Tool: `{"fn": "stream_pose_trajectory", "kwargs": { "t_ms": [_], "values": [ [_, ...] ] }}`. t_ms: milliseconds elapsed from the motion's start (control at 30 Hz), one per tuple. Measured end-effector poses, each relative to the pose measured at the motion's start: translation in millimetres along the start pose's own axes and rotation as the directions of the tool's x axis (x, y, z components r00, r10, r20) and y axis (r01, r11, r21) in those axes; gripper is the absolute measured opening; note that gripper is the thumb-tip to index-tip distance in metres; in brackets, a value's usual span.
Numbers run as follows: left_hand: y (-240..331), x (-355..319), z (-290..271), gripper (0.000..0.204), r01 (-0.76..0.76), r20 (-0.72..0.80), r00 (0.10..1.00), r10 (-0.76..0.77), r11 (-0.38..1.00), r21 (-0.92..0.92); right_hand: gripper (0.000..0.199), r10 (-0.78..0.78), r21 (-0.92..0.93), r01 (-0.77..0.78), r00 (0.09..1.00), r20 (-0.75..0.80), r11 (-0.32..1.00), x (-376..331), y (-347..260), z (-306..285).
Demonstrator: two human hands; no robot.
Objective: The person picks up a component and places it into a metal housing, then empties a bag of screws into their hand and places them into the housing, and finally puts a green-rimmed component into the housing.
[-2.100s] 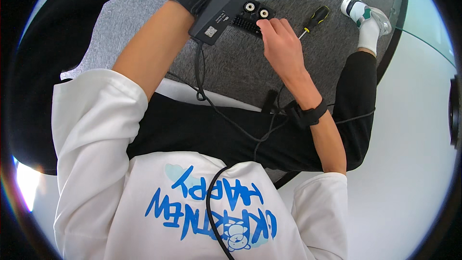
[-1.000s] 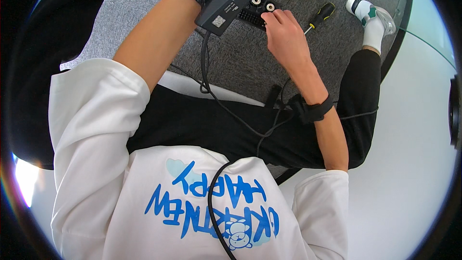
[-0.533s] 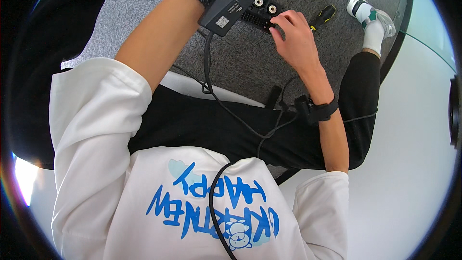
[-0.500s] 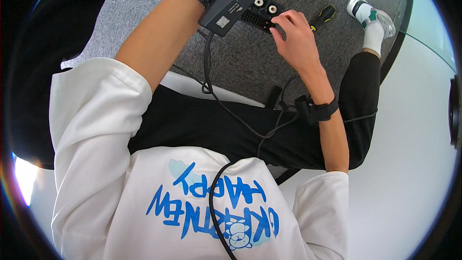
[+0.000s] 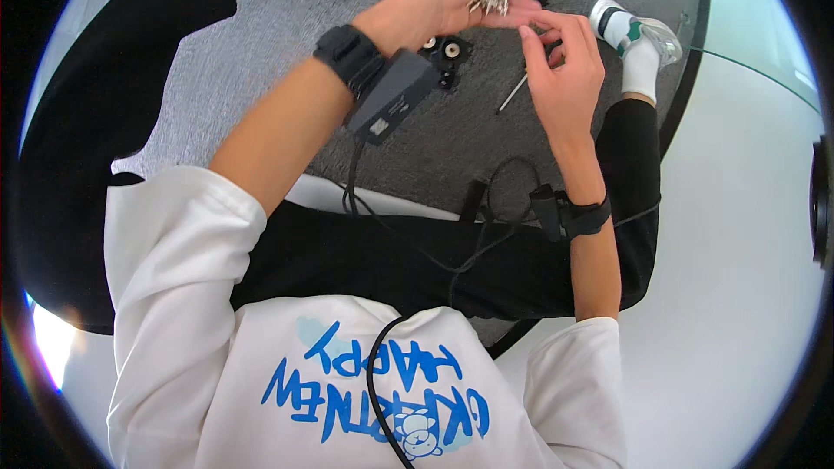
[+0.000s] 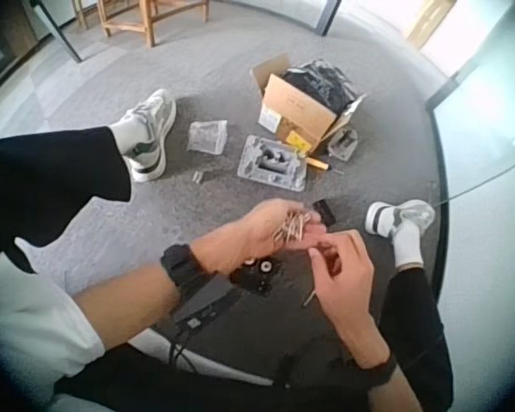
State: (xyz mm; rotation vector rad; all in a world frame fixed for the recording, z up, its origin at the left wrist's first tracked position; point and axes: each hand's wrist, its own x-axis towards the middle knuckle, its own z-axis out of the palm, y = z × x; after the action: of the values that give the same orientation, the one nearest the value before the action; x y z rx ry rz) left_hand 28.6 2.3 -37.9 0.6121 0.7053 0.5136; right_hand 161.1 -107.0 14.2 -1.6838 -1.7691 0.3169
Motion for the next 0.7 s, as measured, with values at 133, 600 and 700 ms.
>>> {"fn": "stream_pose_trajectory", "kwargs": {
  "t_ms": [133,600,700],
  "values": [
    [-9,-12,13,0.038,0.07,-0.035,0.997,-0.069,0.996,0.048,0.022,-0.038,0.056,0.038,0.999,-0.013,0.998,-3,8,2],
    [-24,-9,16,0.034,0.101,-0.046,0.994,-0.104,0.992,-0.07,0.014,-0.109,-0.024,0.11,0.993,0.056,0.994,-6,23,4],
    [-22,-9,15,0.032,0.114,-0.031,0.993,-0.116,0.991,-0.063,0.013,-0.039,0.003,0.039,0.997,0.066,0.999,-5,20,3]
  ]
}}
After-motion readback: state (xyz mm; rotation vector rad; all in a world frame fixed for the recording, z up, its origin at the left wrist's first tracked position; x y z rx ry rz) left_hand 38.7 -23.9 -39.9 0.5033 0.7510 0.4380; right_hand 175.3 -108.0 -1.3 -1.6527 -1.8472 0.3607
